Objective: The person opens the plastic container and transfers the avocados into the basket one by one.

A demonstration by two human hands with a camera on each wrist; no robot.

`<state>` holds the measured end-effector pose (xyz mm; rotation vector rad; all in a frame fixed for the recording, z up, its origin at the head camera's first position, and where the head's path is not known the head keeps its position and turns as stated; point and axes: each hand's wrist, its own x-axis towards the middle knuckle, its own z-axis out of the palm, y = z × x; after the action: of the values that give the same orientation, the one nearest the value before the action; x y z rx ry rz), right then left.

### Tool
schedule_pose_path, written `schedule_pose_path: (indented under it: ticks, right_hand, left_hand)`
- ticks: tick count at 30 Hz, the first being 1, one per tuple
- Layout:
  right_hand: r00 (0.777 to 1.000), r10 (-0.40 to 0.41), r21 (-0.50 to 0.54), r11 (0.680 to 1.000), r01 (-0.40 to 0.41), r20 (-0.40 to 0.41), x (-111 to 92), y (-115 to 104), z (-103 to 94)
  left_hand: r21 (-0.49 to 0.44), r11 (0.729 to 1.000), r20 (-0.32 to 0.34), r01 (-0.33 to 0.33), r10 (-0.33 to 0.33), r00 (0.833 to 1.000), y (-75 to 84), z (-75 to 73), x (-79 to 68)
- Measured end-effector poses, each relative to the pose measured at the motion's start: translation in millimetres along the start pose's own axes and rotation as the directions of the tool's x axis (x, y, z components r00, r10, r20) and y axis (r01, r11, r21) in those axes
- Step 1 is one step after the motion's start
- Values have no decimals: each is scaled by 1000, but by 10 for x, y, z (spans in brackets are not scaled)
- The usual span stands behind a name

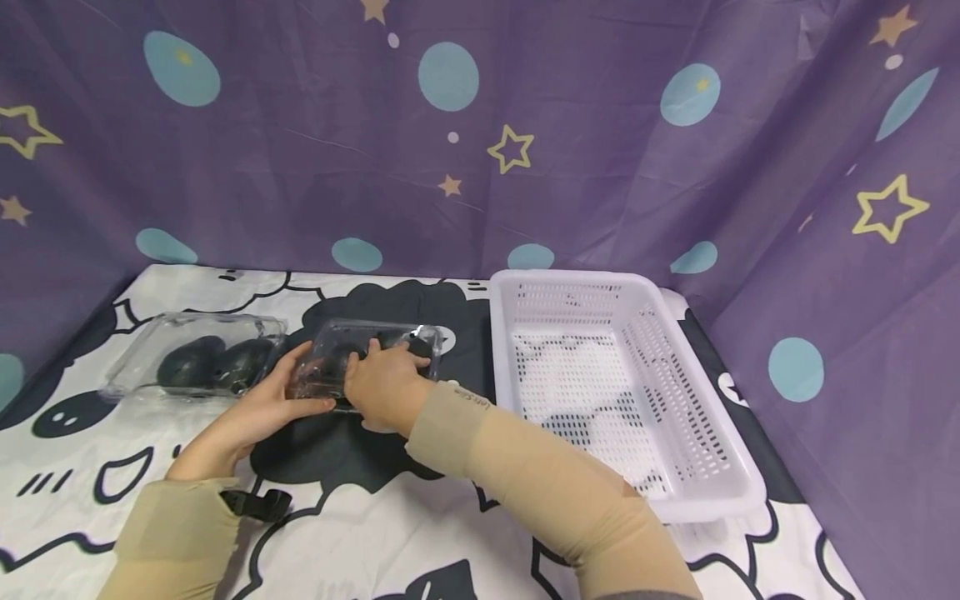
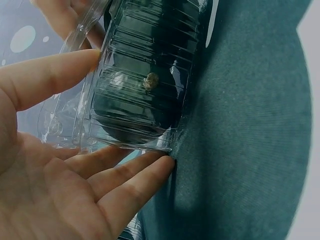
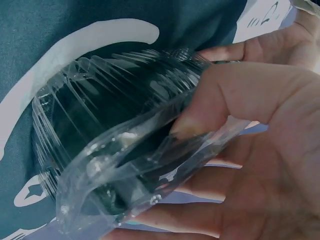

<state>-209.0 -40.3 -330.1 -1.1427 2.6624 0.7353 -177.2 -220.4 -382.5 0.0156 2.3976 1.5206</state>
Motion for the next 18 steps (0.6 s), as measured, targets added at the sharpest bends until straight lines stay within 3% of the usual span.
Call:
schedule_pose_path:
  ticks: [8,18]
  right_hand:
    - [1000,-7,-17,1000,8,20,18,-26,5]
    - [999,-47,-63,997,46,-21,17,16,6]
  left_hand:
    - [4,1000,-2,0,0,1000,-1,3,-11]
    - [-4,1000,-1,-2,2,1000,7,7,-5]
